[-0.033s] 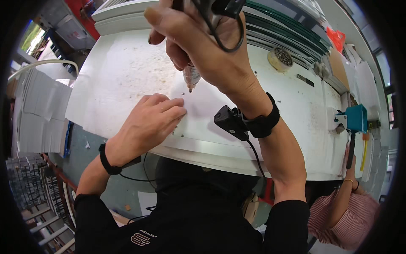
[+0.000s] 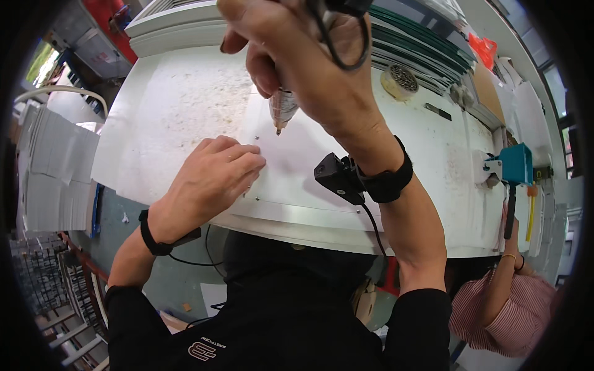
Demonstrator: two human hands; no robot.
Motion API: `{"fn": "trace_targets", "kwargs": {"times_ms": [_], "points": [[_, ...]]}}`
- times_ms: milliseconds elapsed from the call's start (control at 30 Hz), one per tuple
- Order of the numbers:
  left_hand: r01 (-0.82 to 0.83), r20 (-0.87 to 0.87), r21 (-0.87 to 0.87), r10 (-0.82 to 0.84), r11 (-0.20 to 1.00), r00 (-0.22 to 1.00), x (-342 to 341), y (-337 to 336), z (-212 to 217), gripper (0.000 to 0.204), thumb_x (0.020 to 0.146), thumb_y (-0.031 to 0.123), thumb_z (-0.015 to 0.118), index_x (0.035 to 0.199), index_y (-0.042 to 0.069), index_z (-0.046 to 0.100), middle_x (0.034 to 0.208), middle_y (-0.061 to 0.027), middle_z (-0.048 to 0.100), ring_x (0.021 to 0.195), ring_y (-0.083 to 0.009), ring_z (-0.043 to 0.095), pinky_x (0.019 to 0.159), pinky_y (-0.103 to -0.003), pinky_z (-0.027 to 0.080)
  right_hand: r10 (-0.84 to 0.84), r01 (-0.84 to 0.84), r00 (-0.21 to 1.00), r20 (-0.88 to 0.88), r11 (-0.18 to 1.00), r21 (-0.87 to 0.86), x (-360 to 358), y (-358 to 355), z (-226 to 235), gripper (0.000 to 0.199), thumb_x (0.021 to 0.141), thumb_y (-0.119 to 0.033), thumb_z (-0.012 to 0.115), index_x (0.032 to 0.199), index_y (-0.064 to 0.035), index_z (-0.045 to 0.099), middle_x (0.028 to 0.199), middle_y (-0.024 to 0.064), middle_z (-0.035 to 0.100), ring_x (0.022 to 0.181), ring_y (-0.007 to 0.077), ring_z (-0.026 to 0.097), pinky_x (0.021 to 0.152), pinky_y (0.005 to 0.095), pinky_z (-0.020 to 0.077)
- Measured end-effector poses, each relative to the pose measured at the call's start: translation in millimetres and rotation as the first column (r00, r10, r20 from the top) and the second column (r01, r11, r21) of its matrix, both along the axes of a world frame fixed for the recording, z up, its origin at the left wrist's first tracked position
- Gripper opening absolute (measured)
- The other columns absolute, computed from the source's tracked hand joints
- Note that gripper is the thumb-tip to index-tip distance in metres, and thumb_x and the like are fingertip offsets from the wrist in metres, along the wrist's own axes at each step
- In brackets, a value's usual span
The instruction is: The person assembles a white window frame by first placing a dark glass pane into the frame and applying sealant. They then position a white metal cover plate over the glass and secure it using a pneumatic screwdriver to drive multiple screws into the plate.
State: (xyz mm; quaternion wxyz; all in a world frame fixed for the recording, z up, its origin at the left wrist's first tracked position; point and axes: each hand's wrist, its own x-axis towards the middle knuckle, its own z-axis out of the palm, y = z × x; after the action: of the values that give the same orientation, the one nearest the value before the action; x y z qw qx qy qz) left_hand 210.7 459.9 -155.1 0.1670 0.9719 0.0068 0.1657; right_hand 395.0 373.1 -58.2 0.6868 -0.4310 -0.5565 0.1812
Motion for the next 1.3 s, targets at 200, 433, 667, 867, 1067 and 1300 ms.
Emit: {"fn": "trace_targets", "kwargs": {"times_ms": [200,433,667,867,1067,1300], "points": [[0.167,-0.011,-0.227,-0.174,0.959,0.985,95.5,-39.6,16.7,0.009,0.092,0.013,0.068,0.098,0.006,0.067,0.087,-0.0093,0.071,0.087,-0.0306,0.067,0.078,-0.04,0.053,-0.354,0.348,0.935,0.031,0.93,0.118,72.0,-112.7,21.5,0.032,0.107,-0.032,0.05,0.102,-0.0027,0.06,0.092,0.0072,0.06,0.052,0.0075,0.044,0.05,0.0267,0.0378],[0.26,0.106,-0.15,-0.246,0.954,0.964,203.3,-83.2,-16.5,0.012,0.092,0.014,0.067,0.1,0.005,0.066,0.088,-0.0117,0.07,0.088,-0.0315,0.067,0.076,-0.043,0.053,-0.515,0.522,0.853,-0.084,0.843,0.131,93.2,-183.3,12.2,0.033,0.104,-0.037,0.054,0.099,-0.0036,0.056,0.087,0.0083,0.059,0.052,0.0105,0.044,0.052,0.0281,0.0404],[0.302,0.099,0.087,-0.309,0.949,0.946,226.9,-100.4,-29.3,0.009,0.089,0.008,0.066,0.094,0.001,0.062,0.089,-0.0136,0.065,0.084,-0.0337,0.065,0.074,-0.044,0.055,-0.541,0.55,0.835,-0.099,0.824,0.132,101.2,-200.8,-0.6,0.029,0.104,-0.034,0.052,0.1,-0.0048,0.052,0.085,0.0074,0.056,0.05,0.0095,0.044,0.05,0.0273,0.0409],[0.291,0.027,0.237,-0.305,0.927,0.952,222.8,-100.2,-22.9,0.009,0.084,0.003,0.065,0.087,-0.002,0.058,0.085,-0.0175,0.063,0.081,-0.0348,0.066,0.07,-0.045,0.055,-0.486,0.51,0.858,-0.165,0.843,0.172,98.1,-199.9,-2.1,0.028,0.106,-0.033,0.05,0.1,-0.0051,0.052,0.085,0.007,0.055,0.05,0.0088,0.043,0.051,0.0267,0.0398],[0.294,-0.001,-0.139,-0.297,0.946,0.955,201.2,-89.0,-8.8,0.007,0.086,0.003,0.064,0.088,-0.001,0.059,0.088,-0.0178,0.067,0.081,-0.0321,0.067,0.072,-0.041,0.055,-0.451,0.48,0.875,-0.175,0.851,0.21,82.3,-184.7,4.5,0.022,0.107,-0.029,0.049,0.103,-0.0068,0.051,0.087,0.0048,0.054,0.051,0.0076,0.041,0.051,0.0257,0.0396],[0.013,-0.13,-0.853,-0.236,0.521,0.963,117.4,-61.9,20.6,0.01,0.096,0.005,0.067,0.098,0.002,0.057,0.098,-0.0063,0.066,0.089,-0.012,0.064,0.081,-0.027,0.053,-0.173,0.25,0.951,-0.258,0.92,0.304,71.9,-179.5,9.5,0.028,0.107,-0.033,0.043,0.105,-0.006,0.053,0.087,0.006,0.059,0.047,0.0083,0.043,0.046,0.0261,0.0414]]}}
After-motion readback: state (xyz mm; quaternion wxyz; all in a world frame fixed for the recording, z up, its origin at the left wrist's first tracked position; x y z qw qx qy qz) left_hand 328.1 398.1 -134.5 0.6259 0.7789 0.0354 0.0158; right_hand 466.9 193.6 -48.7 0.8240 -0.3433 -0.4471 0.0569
